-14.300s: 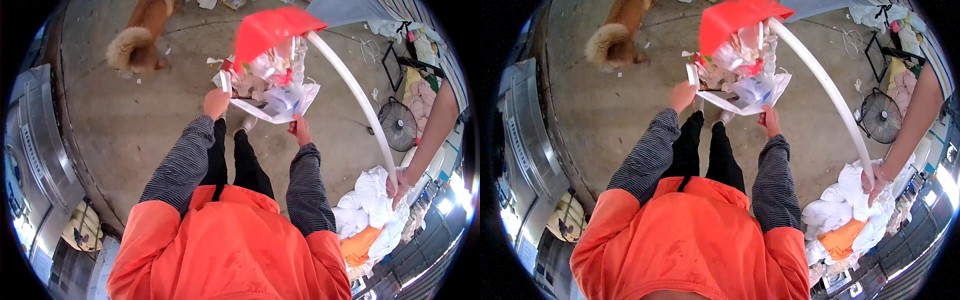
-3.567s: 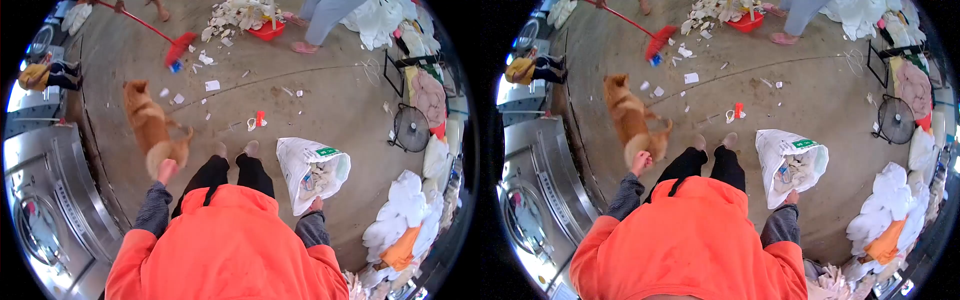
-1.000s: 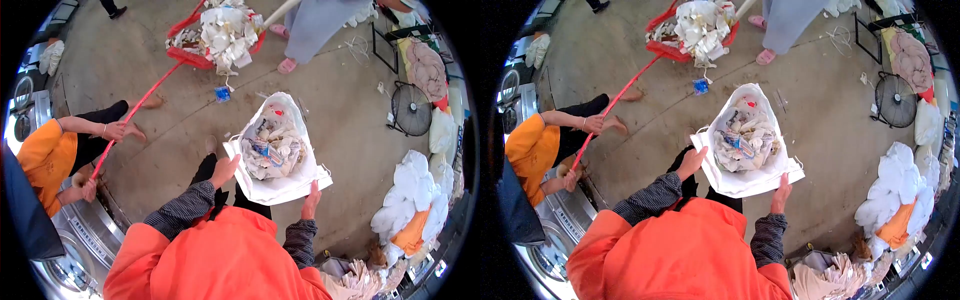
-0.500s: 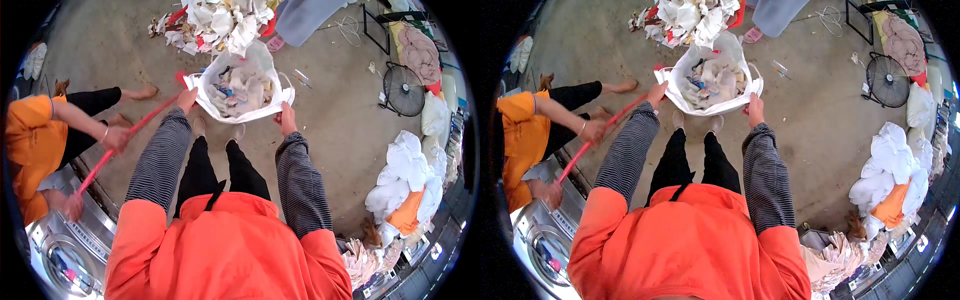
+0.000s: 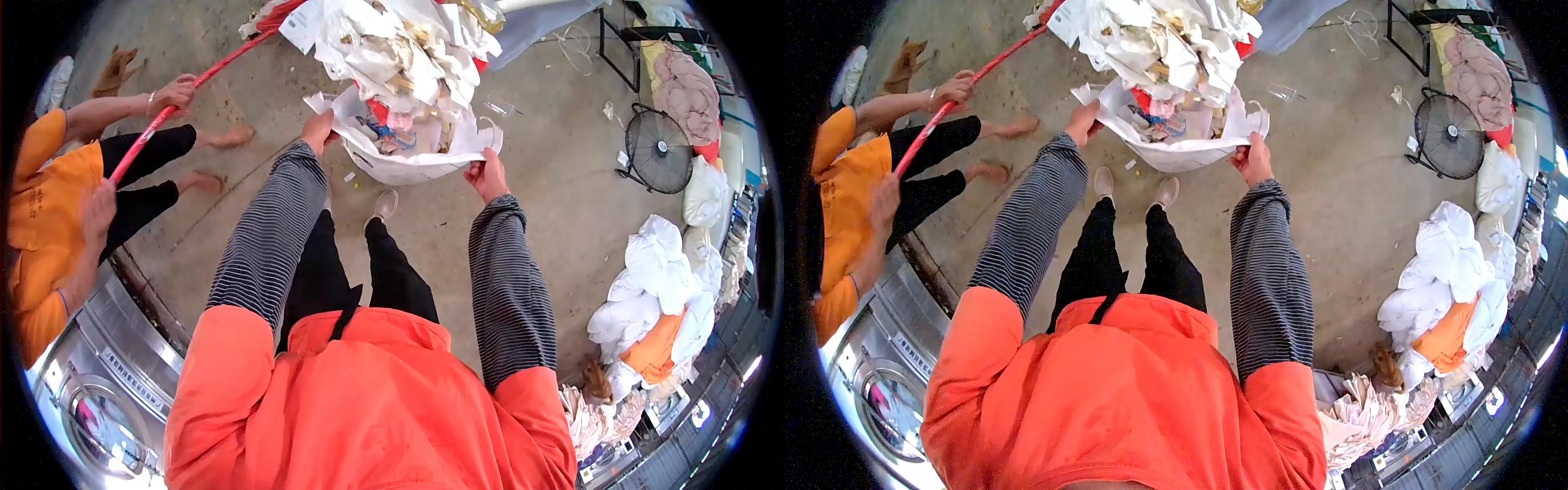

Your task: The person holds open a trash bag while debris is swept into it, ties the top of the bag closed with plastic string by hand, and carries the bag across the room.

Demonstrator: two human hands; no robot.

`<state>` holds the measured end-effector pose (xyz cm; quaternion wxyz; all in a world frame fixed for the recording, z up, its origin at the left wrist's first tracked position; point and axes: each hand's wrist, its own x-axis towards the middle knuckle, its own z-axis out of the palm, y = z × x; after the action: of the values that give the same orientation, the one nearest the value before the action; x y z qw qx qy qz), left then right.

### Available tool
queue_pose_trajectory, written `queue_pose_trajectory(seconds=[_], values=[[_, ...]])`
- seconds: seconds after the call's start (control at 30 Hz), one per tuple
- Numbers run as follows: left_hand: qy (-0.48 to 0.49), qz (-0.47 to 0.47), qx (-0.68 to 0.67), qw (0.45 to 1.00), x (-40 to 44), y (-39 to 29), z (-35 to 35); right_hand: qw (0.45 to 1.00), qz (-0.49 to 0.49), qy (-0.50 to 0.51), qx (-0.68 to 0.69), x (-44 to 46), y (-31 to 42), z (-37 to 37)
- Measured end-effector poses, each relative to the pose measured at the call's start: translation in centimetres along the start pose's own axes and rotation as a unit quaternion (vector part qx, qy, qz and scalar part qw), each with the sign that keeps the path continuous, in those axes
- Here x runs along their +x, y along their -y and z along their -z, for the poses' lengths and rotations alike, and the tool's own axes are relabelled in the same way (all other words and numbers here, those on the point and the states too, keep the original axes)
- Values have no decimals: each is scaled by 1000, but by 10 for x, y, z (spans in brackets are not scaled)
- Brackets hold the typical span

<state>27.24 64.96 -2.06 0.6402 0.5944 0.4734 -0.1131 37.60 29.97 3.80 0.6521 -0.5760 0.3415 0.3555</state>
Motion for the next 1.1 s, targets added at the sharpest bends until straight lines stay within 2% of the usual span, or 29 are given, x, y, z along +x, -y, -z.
queue_pose_trajectory(seconds=[0.17, 0.3, 0.37, 0.53, 0.6, 0.67, 0.77, 0.83, 0.97, 1.03, 1.1], values=[[10, 62, -25, 998, -6, -23, 1, 999, -34, -20, 21, 20, 10, 7], [-24, 44, -77, 996, -6, -12, 4, 999, -39, -12, 7, 20, 9, 10], [-16, 26, -7, 1000, -9, -7, 9, 1000, -26, -12, 14, 16, 4, 9], [-5, 25, 14, 1000, -27, 1, 13, 998, -56, -22, 18, 12, -4, 17], [3, 25, 89, 996, -31, 6, 13, 998, -69, -7, 5, 10, -7, 21], [3, 31, 90, 995, -38, 2, 14, 998, -65, -4, -3, 4, -8, 23], [44, 13, 165, 985, -40, 4, 22, 998, -55, -6, 9, 2, -10, 20], [40, -29, 310, 950, -34, 6, 23, 998, -58, 12, 5, 6, -11, 22], [29, -34, 321, 946, -32, 13, 21, 998, -67, 20, -7, -2, -8, 16], [28, -52, 396, 916, -36, 13, 21, 997, -66, 34, -11, -4, -9, 17], [25, -66, 368, 927, -40, 15, 21, 997, -65, 47, -14, -6, -10, 18]])
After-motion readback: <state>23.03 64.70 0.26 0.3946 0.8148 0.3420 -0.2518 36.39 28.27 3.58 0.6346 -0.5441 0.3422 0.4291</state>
